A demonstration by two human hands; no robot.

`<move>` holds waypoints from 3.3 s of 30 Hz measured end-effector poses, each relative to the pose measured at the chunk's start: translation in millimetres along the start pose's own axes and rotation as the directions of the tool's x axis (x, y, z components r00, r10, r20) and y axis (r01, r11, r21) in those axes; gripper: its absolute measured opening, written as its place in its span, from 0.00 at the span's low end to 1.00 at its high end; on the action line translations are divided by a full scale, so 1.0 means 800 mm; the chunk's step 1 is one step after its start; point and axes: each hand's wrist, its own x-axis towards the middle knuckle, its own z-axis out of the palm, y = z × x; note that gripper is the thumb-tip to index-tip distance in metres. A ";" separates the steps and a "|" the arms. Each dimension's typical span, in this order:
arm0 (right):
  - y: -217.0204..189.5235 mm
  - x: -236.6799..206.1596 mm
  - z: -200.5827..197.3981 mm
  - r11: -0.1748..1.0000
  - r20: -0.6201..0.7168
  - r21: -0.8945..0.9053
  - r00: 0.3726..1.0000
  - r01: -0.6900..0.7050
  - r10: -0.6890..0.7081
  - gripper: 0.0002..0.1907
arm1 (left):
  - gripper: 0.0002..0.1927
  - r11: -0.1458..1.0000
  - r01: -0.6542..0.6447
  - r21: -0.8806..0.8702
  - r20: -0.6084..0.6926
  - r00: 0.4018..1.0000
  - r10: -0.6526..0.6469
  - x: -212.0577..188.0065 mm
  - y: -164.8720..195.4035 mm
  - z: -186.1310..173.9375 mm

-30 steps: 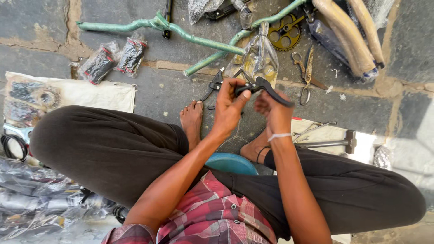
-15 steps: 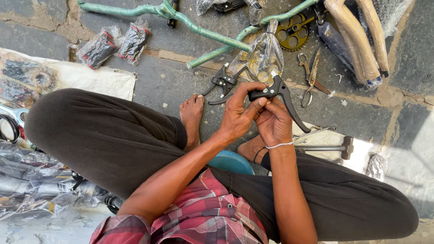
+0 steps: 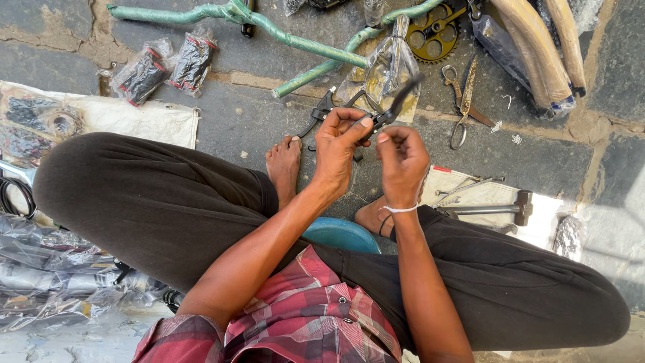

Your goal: The person sits on the ground assembling a bicycle brake caliper. They use a wrench to tighten bolts on the caliper, then switch to a screwdriver to adjust the internal mechanism. The person handles the caliper and tools with both hands, occasionally picking up new parts from the surrounding area.

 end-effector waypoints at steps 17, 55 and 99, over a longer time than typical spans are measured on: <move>-0.042 -0.006 0.013 0.739 0.095 -0.618 0.959 0.268 -0.268 0.09 | 0.08 0.997 -0.032 0.063 0.051 0.998 0.029 -0.009 0.013 0.010; -0.025 0.011 0.048 0.611 0.010 -0.791 0.999 -0.016 0.039 0.12 | 0.19 0.680 0.277 0.679 -0.546 0.810 0.215 0.026 0.036 -0.024; -0.053 -0.021 -0.020 0.218 0.490 0.810 0.833 -0.544 0.258 0.16 | 0.24 1.000 -0.016 -0.013 0.535 0.844 0.020 -0.036 0.065 0.017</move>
